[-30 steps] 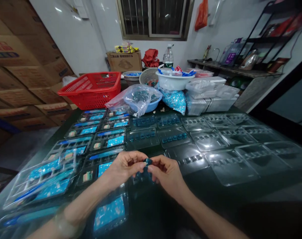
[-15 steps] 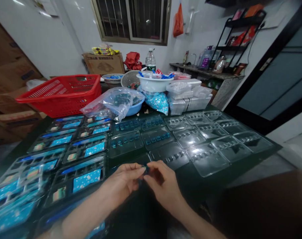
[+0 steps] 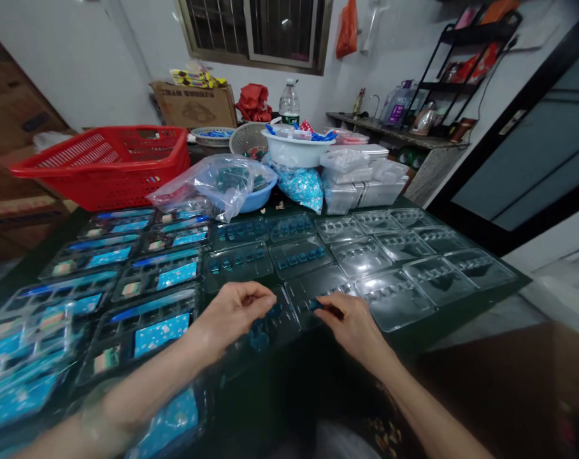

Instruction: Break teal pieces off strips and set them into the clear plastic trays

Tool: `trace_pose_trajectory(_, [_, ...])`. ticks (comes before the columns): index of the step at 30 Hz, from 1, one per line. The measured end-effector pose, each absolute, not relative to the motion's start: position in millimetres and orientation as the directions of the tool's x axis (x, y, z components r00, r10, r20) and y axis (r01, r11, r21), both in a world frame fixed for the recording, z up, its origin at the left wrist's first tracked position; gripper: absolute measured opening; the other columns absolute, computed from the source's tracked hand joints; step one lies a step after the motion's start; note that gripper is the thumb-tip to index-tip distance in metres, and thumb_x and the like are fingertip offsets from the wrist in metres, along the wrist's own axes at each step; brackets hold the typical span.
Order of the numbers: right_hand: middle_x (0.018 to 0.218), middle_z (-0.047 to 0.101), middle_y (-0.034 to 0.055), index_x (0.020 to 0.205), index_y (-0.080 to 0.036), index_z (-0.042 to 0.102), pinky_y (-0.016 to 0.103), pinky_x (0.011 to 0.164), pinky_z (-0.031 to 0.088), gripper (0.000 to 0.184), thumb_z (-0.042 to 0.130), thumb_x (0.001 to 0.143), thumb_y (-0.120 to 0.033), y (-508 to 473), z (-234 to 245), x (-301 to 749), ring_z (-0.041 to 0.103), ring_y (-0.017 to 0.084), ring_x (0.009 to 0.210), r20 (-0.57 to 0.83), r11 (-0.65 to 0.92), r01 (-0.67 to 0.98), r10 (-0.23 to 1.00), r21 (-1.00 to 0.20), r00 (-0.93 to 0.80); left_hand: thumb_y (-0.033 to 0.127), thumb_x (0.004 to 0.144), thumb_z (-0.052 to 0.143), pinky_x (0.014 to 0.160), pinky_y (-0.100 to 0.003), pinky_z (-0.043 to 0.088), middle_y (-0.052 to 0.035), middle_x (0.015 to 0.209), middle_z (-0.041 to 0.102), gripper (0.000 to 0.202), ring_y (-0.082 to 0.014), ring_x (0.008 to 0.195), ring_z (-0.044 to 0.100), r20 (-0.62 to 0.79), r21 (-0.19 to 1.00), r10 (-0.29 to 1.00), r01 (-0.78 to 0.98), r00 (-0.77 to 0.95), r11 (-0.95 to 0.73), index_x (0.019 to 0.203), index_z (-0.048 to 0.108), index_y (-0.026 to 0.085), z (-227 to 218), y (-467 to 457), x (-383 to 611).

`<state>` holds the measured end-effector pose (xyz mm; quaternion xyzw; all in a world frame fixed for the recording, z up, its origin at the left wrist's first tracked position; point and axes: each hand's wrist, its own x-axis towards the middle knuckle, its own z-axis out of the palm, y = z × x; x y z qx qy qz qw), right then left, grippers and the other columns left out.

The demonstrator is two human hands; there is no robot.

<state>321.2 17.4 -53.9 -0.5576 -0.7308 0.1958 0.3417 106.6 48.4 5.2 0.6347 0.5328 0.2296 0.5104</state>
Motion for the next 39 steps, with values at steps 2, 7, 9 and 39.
trace_pose_trajectory(2, [0.075, 0.061, 0.0024, 0.085, -0.019, 0.062, 0.026, 0.062, 0.041, 0.012, 0.051, 0.079, -0.018, 26, -51, 317, 0.055, 0.015, 0.066, 0.231, 0.320, 0.769, 0.946, -0.553, -0.227, 0.037, 0.076, 0.051, 0.053, -0.023, 0.036, -0.0007, 0.073, 0.056, 0.022, -0.0113, 0.060, 0.048, -0.157, 0.820, 0.922, 0.567, 0.355, -0.079, 0.075, 0.061, 0.016, 2, 54, 87])
trace_pose_trajectory(7, [0.076, 0.062, 0.0047, 0.079, -0.017, 0.061, 0.025, 0.060, 0.037, 0.012, 0.049, 0.079, -0.016, 42, -51, 300, 0.057, 0.016, 0.068, 0.081, 0.352, 0.884, 0.935, -0.307, -0.345, 0.032, 0.080, 0.046, 0.066, -0.028, 0.041, -0.0036, 0.093, 0.059, 0.022, -0.0161, 0.073, 0.055, -0.082, 0.545, 0.898, 0.774, 0.433, -0.323, 0.090, 0.060, 0.019, -15, 56, 41])
trace_pose_trajectory(9, [0.074, 0.061, 0.0048, 0.074, -0.017, 0.061, 0.025, 0.057, 0.036, 0.013, 0.048, 0.079, -0.015, 46, -55, 296, 0.058, 0.016, 0.068, 0.038, 0.386, 0.885, 0.920, -0.261, -0.390, 0.030, 0.080, 0.046, 0.071, -0.030, 0.041, -0.0045, 0.099, 0.059, 0.024, -0.0183, 0.080, 0.056, -0.108, 0.453, 0.879, 0.810, 0.464, -0.371, 0.096, 0.060, 0.020, -20, 53, 29])
trace_pose_trajectory(39, [0.055, 0.054, -0.0036, 0.085, -0.016, 0.058, 0.020, 0.041, 0.043, 0.020, 0.060, 0.073, -0.033, 12, -54, 266, 0.051, 0.008, 0.045, -0.018, -0.043, -0.182, 0.991, -0.982, -0.136, 0.019, 0.084, 0.041, 0.065, -0.025, 0.041, -0.0035, 0.082, 0.053, 0.025, -0.0130, 0.074, 0.052, 0.112, 0.758, 0.844, 0.505, 0.524, -0.414, 0.074, 0.064, 0.018, -7, 33, 114])
